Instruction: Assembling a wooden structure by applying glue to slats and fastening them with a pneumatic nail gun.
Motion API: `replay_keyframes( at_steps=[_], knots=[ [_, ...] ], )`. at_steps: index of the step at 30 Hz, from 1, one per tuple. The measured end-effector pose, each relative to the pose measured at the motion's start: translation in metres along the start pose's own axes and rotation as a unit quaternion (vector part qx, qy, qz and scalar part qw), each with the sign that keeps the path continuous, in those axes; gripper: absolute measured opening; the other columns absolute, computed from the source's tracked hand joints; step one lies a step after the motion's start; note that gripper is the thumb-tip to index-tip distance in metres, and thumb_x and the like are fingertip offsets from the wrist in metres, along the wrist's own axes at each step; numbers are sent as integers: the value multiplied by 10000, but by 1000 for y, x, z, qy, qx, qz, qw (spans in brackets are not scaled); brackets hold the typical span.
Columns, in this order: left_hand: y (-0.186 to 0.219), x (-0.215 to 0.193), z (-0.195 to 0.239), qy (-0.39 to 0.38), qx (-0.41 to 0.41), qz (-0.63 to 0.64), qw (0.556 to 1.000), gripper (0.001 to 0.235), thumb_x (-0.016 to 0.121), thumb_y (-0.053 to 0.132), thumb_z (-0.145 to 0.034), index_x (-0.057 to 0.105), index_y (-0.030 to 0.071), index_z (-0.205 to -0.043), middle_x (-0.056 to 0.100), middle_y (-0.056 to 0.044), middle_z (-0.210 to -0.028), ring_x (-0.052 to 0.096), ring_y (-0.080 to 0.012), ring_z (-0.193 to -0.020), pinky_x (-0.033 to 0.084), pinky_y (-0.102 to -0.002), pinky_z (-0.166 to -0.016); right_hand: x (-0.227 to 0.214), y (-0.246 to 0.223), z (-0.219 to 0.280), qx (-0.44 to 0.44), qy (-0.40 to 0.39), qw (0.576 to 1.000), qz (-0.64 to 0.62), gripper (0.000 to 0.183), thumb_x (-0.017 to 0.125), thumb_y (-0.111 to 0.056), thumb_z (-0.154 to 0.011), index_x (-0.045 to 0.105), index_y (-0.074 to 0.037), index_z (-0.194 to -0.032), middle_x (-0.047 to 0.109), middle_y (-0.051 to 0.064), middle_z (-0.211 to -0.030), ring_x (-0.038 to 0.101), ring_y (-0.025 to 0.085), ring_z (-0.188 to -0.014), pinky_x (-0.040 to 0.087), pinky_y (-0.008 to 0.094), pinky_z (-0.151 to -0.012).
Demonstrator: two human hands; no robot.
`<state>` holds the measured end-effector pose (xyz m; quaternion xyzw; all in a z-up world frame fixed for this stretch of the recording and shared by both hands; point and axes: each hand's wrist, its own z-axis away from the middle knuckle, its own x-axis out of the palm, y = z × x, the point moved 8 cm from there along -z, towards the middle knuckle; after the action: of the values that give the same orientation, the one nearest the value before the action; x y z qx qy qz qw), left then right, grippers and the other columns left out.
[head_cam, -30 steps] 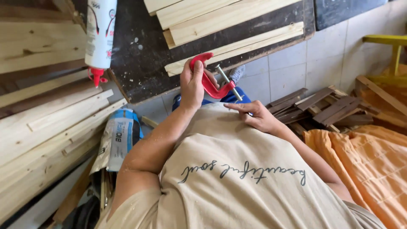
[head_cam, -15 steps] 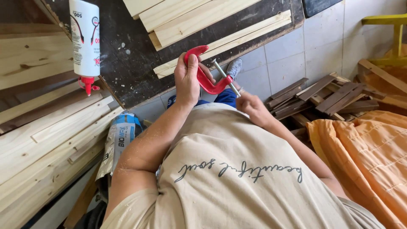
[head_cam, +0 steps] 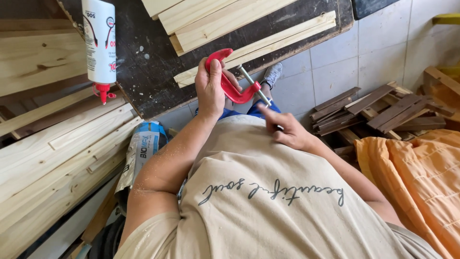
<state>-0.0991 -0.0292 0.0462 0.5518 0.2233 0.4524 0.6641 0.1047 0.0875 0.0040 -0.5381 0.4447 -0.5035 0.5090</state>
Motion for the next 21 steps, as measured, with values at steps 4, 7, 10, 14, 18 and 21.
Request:
replay_keyframes(
  at_steps=[4,7,10,14,18,21],
  knots=[
    [-3,6,-3,-2,-10,0,1000,253,332,379,-1168,489,189,-1224,751,-45,-844,766,-203,-723,658,-317,-772,0,-2,-16,67,-8,995,71,699,618,-312,-1013,430,-36,-1627,638,107,-740,621,245,-630,519,392,-634],
    [2,7,-3,2,3,-7,1000,269,323,382,-1168,483,169,-1202,739,-65,-791,761,-222,-677,660,-312,-719,-16,-23,-13,-14,76,994,74,192,537,-95,-933,681,-27,-1041,551,70,-725,607,206,-801,216,631,-1273],
    [-3,7,-4,0,3,-18,1000,251,328,372,-1168,481,178,-1208,743,-59,-811,764,-211,-690,663,-310,-726,-7,4,4,-9,39,998,58,754,642,-420,-965,495,31,-1552,630,84,-738,625,238,-652,527,443,-722],
    [-1,16,-4,-4,-10,-8,1000,252,329,373,-1167,483,177,-1205,742,-62,-813,765,-214,-687,665,-313,-720,-12,34,7,74,33,986,148,548,596,-536,-1025,588,-79,-1327,640,94,-717,642,292,-619,528,440,-637],
    [-7,14,-4,10,-3,-54,998,282,326,388,-1163,478,151,-1172,725,-79,-757,754,-206,-635,646,-262,-637,-38,-2,10,-32,131,975,178,683,609,-379,-1050,482,-4,-1605,658,65,-738,610,227,-589,494,377,-618],
    [-15,9,-12,6,11,-121,993,315,364,389,-1156,487,99,-1153,724,-123,-714,764,-248,-601,658,-308,-563,-62,-26,-9,-44,183,920,344,221,744,-110,-994,803,-52,-1198,580,40,-701,580,273,-612,507,408,-637]
  ],
)
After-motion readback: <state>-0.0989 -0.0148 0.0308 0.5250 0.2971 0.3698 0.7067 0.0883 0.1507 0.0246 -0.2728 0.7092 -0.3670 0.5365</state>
